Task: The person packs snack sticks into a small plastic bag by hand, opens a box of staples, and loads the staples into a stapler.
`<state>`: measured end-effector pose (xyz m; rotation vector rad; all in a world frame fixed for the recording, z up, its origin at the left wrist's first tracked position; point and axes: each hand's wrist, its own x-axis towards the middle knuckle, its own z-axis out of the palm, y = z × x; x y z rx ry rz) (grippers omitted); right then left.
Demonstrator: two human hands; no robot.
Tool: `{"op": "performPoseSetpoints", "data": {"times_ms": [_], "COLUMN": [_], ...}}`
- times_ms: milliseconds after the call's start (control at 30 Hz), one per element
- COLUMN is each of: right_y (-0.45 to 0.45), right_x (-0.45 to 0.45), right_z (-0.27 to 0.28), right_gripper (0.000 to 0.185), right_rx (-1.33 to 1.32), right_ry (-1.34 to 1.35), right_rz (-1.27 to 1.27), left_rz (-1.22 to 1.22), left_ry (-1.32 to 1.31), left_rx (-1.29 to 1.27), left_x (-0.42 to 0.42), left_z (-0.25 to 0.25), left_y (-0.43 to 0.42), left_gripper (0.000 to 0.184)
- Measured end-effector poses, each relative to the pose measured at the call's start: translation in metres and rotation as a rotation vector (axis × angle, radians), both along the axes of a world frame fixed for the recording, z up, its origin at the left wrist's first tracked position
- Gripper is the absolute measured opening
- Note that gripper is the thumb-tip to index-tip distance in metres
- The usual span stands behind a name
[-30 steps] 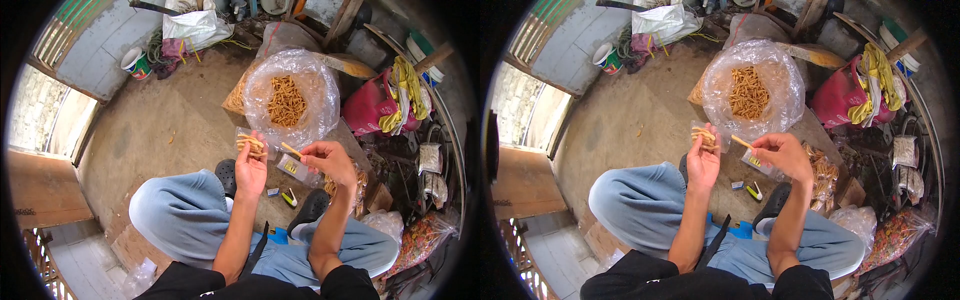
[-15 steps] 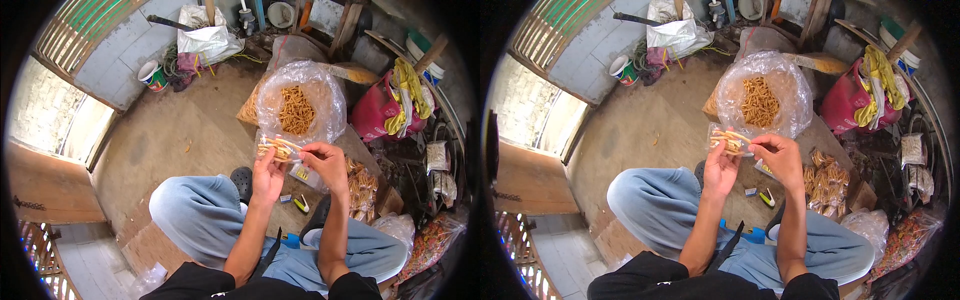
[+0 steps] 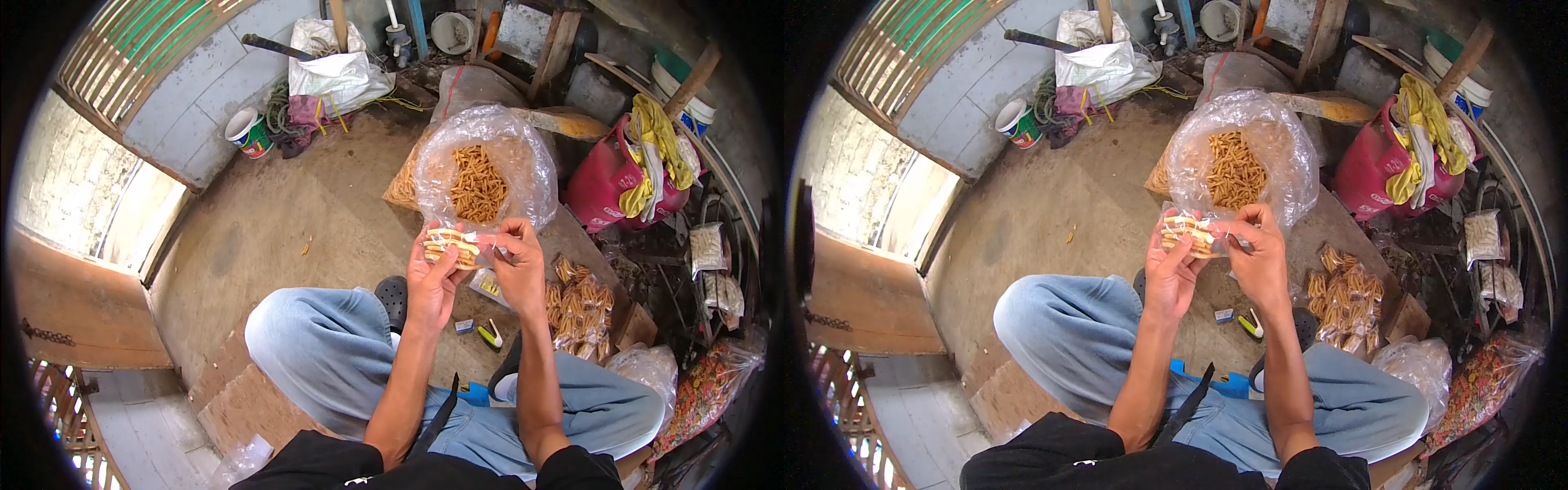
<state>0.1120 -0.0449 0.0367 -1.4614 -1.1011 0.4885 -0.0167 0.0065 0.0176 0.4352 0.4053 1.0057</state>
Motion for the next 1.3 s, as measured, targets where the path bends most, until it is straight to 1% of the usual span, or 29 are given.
{"op": "performPoseSetpoints", "data": {"times_ms": [33,67,133,167,233,333,467,533,567,667,733,767,833,867,933,1000,1067,1100,1167,1200,1267,1300], "right_y": [0.001,0.002,0.003,0.002,0.001,0.001,0.0,0.002,0.001,0.0,0.0,0.001,0.004,0.008,0.02,0.039,0.058,0.067,0.09,0.102,0.126,0.139], "right_x": [-0.002,-0.003,-0.005,-0.003,0.001,0.008,0.007,0.001,0.002,0.007,0.021,0.027,0.041,0.05,0.067,0.086,0.103,0.103,0.098,0.099,0.102,0.104], "right_z": [0.0,0.002,0.007,0.006,0.004,0.0,0.002,0.003,0.003,0.0,-0.008,-0.012,-0.019,-0.025,-0.052,-0.097,-0.147,-0.156,-0.169,-0.179,-0.201,-0.211], "right_gripper": [0.03,0.03,0.028,0.028,0.023,0.018,0.017,0.016,0.016,0.015,0.013,0.013,0.012,0.017,0.019,0.021,0.023,0.023,0.024,0.024,0.025,0.025], "right_rx": [0.068,0.068,0.001,0.0,-0.047,-0.008,0.022,-0.044,-0.046,-0.051,-0.028,-0.032,-0.091,-0.222,-0.258,-0.289,-0.372,-0.376,-0.426,-0.428,-0.454,-0.457], "right_ry": [-0.115,-0.115,-0.016,-0.017,0.162,0.224,0.172,0.187,0.188,0.116,0.205,0.208,0.289,0.326,0.337,0.347,0.105,0.109,-0.079,-0.076,-0.225,-0.222], "right_rz": [-0.033,-0.031,0.028,0.028,0.143,0.146,0.116,0.111,0.107,0.132,0.204,0.201,0.015,-0.079,-0.139,-0.198,-0.161,-0.163,-0.142,-0.14,-0.04,-0.036], "left_rz": [-0.012,-0.01,-0.034,-0.035,-0.056,-0.057,-0.067,-0.036,-0.04,-0.02,0.015,0.013,-0.006,-0.008,0.057,0.057,0.06,0.063,0.069,0.094,0.122,0.121], "left_ry": [0.004,0.003,-0.004,-0.005,-0.013,-0.031,-0.064,-0.12,-0.12,-0.151,-0.185,-0.183,-0.226,-0.223,-0.198,-0.187,-0.175,-0.174,-0.17,-0.152,-0.129,-0.139], "left_rx": [0.011,0.011,0.032,0.03,0.023,0.005,-0.004,-0.092,-0.095,-0.175,-0.254,-0.26,-0.338,-0.344,-0.409,-0.401,-0.395,-0.414,-0.435,-0.466,-0.503,-0.49], "left_x": [-0.001,-0.002,-0.003,-0.004,-0.005,-0.004,-0.003,-0.001,-0.001,-0.002,-0.002,-0.003,-0.004,-0.004,-0.004,-0.005,-0.004,-0.004,-0.001,0.001,0.002,0.001], "left_z": [-0.001,-0.001,-0.001,-0.001,-0.002,-0.004,-0.005,-0.008,-0.011,-0.022,-0.03,-0.034,-0.042,-0.046,-0.052,-0.067,-0.074,-0.076,-0.076,-0.073,-0.073,-0.074], "left_y": [0.0,0.001,0.002,0.002,0.003,0.003,0.003,0.002,0.002,0.006,0.008,0.01,0.015,0.016,0.017,0.02,0.02,0.02,0.021,0.023,0.025,0.026], "left_gripper": [0.051,0.051,0.048,0.048,0.046,0.044,0.043,0.045,0.045,0.044,0.039,0.039,0.031,0.031,0.029,0.029,0.029,0.029,0.028,0.026,0.024,0.026]}}
